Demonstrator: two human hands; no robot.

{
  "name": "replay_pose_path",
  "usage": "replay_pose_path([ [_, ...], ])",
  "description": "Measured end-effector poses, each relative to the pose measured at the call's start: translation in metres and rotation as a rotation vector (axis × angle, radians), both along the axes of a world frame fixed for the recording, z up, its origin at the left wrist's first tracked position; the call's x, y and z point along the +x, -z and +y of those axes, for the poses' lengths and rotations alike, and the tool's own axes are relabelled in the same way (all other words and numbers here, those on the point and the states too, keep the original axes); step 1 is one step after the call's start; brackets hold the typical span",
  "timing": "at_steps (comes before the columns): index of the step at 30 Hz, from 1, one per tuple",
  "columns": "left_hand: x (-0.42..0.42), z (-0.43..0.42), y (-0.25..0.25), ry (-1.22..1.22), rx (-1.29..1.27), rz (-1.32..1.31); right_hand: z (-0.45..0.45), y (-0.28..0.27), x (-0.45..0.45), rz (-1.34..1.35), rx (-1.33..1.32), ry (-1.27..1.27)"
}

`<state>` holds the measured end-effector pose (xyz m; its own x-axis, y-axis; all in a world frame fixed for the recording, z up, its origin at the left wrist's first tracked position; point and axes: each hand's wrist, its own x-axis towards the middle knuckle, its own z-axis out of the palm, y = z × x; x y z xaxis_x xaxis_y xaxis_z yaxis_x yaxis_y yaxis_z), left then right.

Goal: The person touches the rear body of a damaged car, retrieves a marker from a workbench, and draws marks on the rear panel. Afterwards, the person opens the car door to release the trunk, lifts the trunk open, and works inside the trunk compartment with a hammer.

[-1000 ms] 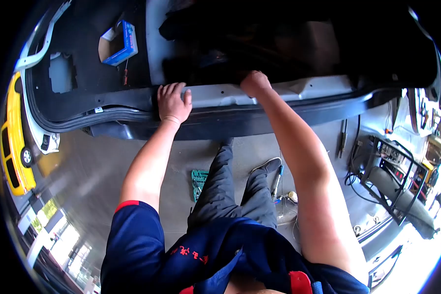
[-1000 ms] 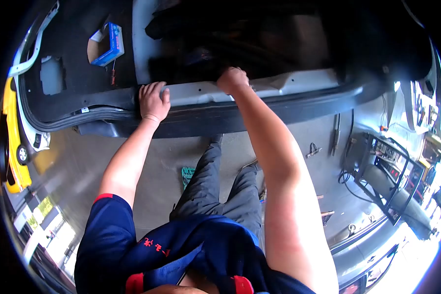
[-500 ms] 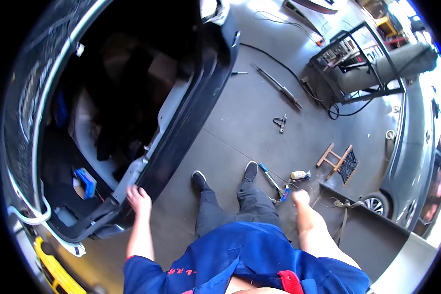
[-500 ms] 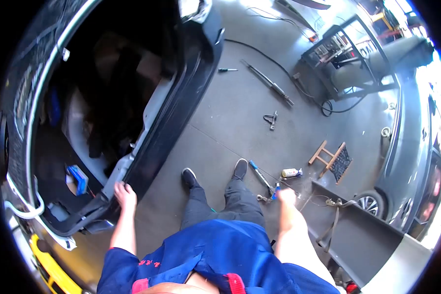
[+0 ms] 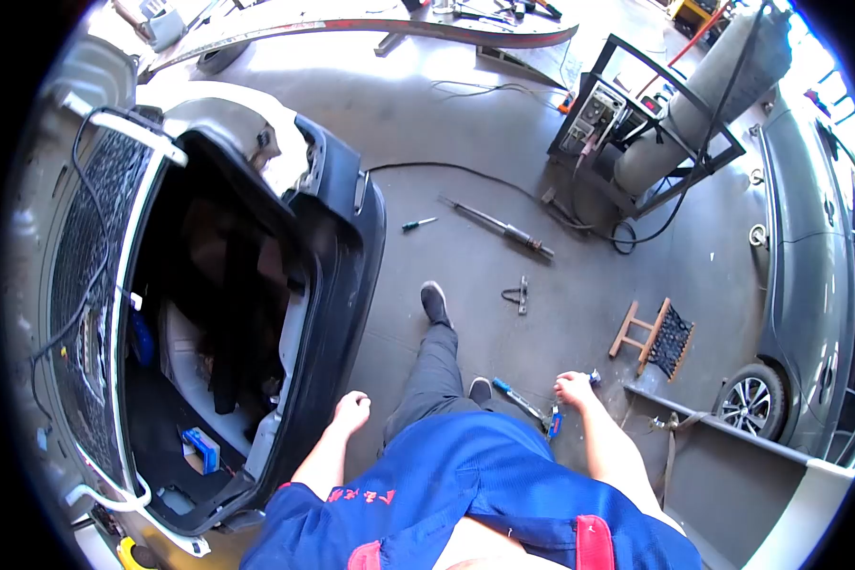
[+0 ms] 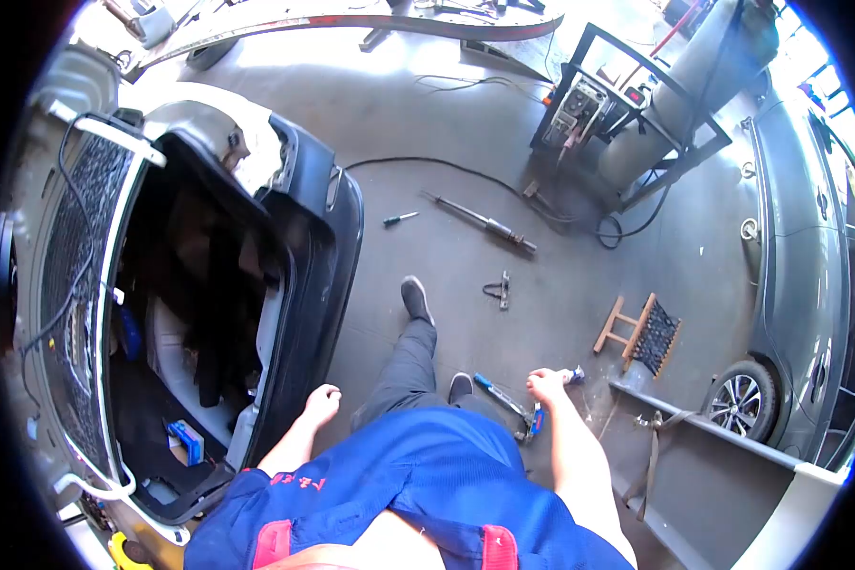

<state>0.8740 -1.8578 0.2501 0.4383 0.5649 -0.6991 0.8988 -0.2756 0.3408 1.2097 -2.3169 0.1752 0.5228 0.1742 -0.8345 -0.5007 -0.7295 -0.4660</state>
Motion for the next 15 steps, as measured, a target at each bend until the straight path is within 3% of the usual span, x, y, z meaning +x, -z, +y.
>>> replay_pose_path([
  [3,0.079,0.052,0.004,0.004,-0.032,0.028,0.069,-0.014,0.039,0.010,0.010,-0.131],
  [7,0.194,0.128,0.061,0.208,-0.057,0.054,0.124,-0.044,0.112,-0.029,0.050,-0.013],
  [9,0.275,0.146,0.040,0.319,-0.115,0.057,0.142,-0.076,0.152,0.007,0.020,0.058],
  [11,0.355,0.175,0.054,0.514,-0.030,-0.094,0.159,-0.088,0.202,0.007,-0.024,0.065],
  [13,0.445,0.194,0.018,0.611,-0.029,-0.286,0.166,-0.094,0.235,-0.158,0.037,0.166],
  [15,0.530,0.211,-0.024,0.674,0.019,-0.401,0.187,-0.107,0.268,-0.147,0.116,0.366],
])
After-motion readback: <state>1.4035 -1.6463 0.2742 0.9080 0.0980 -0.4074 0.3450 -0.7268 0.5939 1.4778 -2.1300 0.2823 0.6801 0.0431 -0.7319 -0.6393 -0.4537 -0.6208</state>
